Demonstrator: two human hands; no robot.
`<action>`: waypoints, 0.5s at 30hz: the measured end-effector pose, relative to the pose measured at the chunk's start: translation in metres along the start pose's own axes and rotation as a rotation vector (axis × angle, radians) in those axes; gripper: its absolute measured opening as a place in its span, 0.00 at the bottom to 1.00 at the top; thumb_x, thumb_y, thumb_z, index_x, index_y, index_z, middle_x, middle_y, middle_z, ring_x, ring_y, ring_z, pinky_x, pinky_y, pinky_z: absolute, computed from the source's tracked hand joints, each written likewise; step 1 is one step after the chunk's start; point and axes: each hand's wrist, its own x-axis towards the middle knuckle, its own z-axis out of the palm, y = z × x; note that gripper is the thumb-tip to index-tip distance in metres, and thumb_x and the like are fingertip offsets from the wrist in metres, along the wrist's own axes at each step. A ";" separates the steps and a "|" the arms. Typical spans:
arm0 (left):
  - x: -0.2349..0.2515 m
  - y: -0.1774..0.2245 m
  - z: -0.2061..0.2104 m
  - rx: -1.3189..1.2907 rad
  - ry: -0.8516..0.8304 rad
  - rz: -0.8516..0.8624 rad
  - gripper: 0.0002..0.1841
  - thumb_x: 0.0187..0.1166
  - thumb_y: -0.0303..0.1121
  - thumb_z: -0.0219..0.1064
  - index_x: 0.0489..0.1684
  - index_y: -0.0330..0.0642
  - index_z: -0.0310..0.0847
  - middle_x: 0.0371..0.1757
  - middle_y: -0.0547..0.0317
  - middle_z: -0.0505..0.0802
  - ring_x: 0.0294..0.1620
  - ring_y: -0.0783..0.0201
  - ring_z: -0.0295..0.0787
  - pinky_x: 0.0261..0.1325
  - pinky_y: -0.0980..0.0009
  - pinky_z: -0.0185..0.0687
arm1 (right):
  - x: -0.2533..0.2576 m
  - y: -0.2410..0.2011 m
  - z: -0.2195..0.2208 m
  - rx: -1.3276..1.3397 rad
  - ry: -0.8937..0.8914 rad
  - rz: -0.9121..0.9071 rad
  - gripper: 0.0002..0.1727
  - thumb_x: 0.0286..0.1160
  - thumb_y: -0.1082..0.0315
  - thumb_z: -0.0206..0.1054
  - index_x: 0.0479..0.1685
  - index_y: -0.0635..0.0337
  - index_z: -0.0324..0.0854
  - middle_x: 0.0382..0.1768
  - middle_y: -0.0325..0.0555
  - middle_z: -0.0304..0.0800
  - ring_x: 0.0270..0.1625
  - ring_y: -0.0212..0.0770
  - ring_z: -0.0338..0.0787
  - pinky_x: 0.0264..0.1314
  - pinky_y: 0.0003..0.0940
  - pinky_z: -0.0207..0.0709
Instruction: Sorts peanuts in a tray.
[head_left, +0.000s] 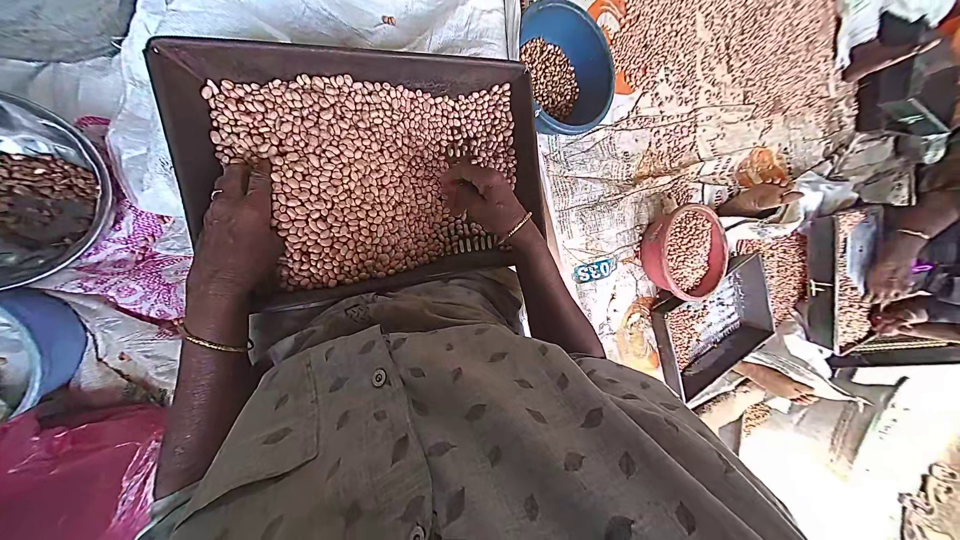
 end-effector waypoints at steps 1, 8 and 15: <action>-0.001 0.001 -0.001 0.002 -0.002 -0.001 0.45 0.61 0.09 0.69 0.87 0.28 0.57 0.86 0.22 0.61 0.81 0.17 0.64 0.72 0.23 0.68 | -0.006 0.002 0.004 0.011 -0.003 -0.004 0.13 0.85 0.76 0.58 0.57 0.74 0.84 0.50 0.60 0.92 0.42 0.43 0.95 0.49 0.38 0.91; 0.003 0.002 -0.002 -0.008 -0.003 0.017 0.45 0.59 0.08 0.70 0.86 0.27 0.58 0.85 0.20 0.64 0.79 0.16 0.66 0.71 0.23 0.68 | 0.001 -0.014 0.044 -0.190 0.006 -0.218 0.13 0.74 0.78 0.67 0.55 0.68 0.89 0.51 0.61 0.91 0.49 0.51 0.93 0.54 0.42 0.87; -0.005 0.006 -0.002 0.004 -0.003 -0.016 0.47 0.59 0.08 0.69 0.89 0.30 0.56 0.87 0.23 0.61 0.80 0.17 0.65 0.70 0.23 0.69 | 0.001 -0.015 0.059 -0.410 0.029 -0.257 0.10 0.77 0.75 0.67 0.51 0.70 0.89 0.50 0.63 0.89 0.48 0.56 0.93 0.52 0.46 0.88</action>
